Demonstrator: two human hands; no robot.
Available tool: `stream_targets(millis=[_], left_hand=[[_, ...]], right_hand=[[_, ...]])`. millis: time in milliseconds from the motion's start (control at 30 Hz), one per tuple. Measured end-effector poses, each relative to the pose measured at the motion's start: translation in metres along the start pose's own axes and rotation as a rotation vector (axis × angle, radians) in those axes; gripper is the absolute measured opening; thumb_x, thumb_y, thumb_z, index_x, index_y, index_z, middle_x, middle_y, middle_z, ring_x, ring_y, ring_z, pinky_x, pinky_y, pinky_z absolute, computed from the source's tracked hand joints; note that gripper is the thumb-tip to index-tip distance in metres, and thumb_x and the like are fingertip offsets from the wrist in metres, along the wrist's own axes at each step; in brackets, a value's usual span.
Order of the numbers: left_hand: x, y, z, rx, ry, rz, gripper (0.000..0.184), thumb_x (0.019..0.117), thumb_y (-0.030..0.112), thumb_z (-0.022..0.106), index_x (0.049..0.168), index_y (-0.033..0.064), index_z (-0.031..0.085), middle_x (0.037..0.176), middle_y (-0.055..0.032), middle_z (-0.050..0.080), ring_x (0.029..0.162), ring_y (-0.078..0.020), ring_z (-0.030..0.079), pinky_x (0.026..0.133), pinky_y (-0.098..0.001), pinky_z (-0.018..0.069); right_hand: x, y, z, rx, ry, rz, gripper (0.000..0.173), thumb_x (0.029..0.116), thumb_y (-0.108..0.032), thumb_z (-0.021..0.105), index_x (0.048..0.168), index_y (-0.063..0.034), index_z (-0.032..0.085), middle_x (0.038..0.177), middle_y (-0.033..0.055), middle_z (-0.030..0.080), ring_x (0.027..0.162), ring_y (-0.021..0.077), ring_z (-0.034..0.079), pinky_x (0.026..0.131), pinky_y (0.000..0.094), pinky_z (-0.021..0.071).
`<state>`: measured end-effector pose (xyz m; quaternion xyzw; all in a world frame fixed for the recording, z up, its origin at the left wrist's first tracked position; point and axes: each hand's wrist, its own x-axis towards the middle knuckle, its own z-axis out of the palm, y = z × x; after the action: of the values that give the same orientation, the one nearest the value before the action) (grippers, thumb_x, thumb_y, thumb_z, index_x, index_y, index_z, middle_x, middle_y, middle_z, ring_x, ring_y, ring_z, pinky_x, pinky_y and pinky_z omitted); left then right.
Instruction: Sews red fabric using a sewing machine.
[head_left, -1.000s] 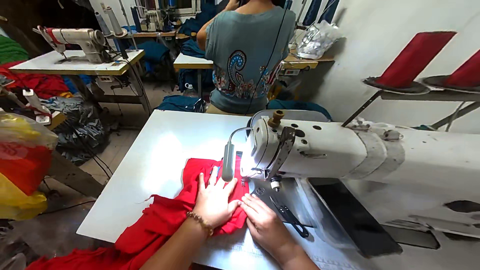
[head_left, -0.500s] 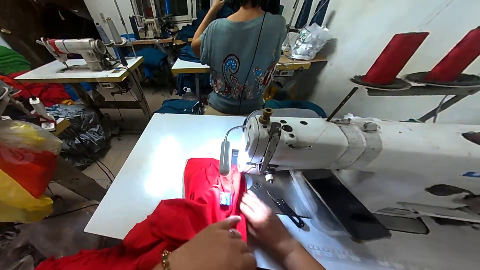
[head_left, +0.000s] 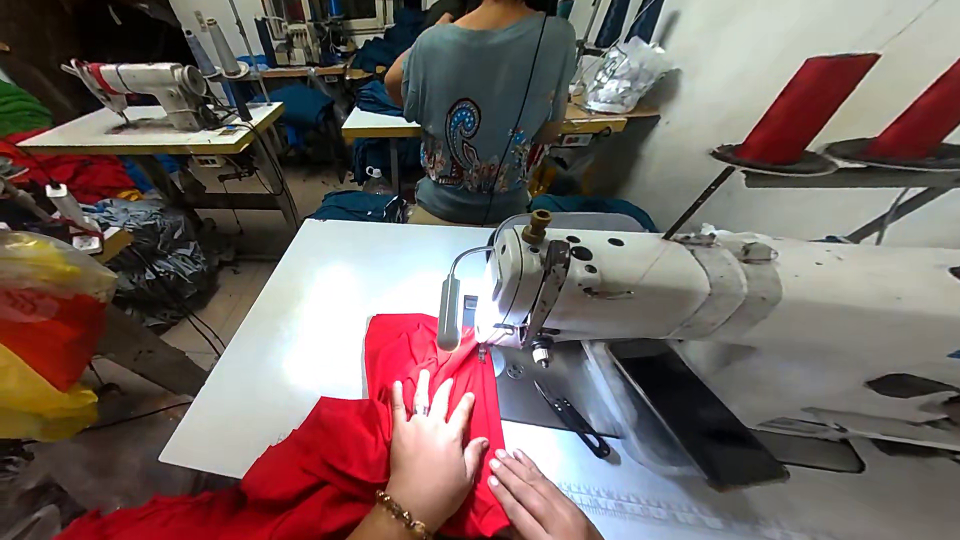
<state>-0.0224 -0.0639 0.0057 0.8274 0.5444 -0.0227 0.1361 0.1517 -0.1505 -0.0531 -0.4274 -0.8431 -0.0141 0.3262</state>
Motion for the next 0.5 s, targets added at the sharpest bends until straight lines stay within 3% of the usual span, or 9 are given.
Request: stream_targets(millis=[167, 333, 500], left_hand=[[0.000, 0.002, -0.003, 0.026, -0.042, -0.018, 0.060, 0.1048, 0.059, 0.031, 0.159, 0.0360, 0.037, 0.169, -0.0022, 0.030, 0.159, -0.0315, 0.014, 0.119, -0.0718, -0.0047], [0.003, -0.002, 0.005, 0.045, 0.031, 0.014, 0.060, 0.1048, 0.061, 0.028, 0.158, 0.0366, 0.040, 0.167, -0.0022, 0.034, 0.158, -0.0328, 0.019, 0.119, -0.0743, -0.0005], [0.015, -0.003, -0.003, 0.019, -0.055, -0.005, 0.061, 0.1050, 0.062, 0.026, 0.161, 0.0393, 0.032, 0.171, -0.0002, 0.023, 0.160, -0.0317, 0.008, 0.118, -0.0740, -0.0069]], right_hand=[[-0.002, -0.001, -0.005, 0.018, -0.035, 0.020, 0.023, 0.0966, -0.003, 0.055, 0.109, 0.0044, 0.073, 0.120, 0.0217, 0.072, 0.122, 0.0353, 0.066, 0.111, 0.0428, 0.0462], [-0.001, 0.000, -0.002, 0.018, -0.027, 0.030, 0.021, 0.0953, -0.002, 0.056, 0.106, 0.0044, 0.073, 0.117, 0.0208, 0.074, 0.119, 0.0344, 0.068, 0.111, 0.0420, 0.0472], [0.008, 0.005, 0.001, -0.016, -0.007, 0.049, 0.023, 0.0922, 0.000, 0.055, 0.103, 0.0036, 0.074, 0.115, 0.0193, 0.074, 0.118, 0.0335, 0.069, 0.109, 0.0415, 0.0487]])
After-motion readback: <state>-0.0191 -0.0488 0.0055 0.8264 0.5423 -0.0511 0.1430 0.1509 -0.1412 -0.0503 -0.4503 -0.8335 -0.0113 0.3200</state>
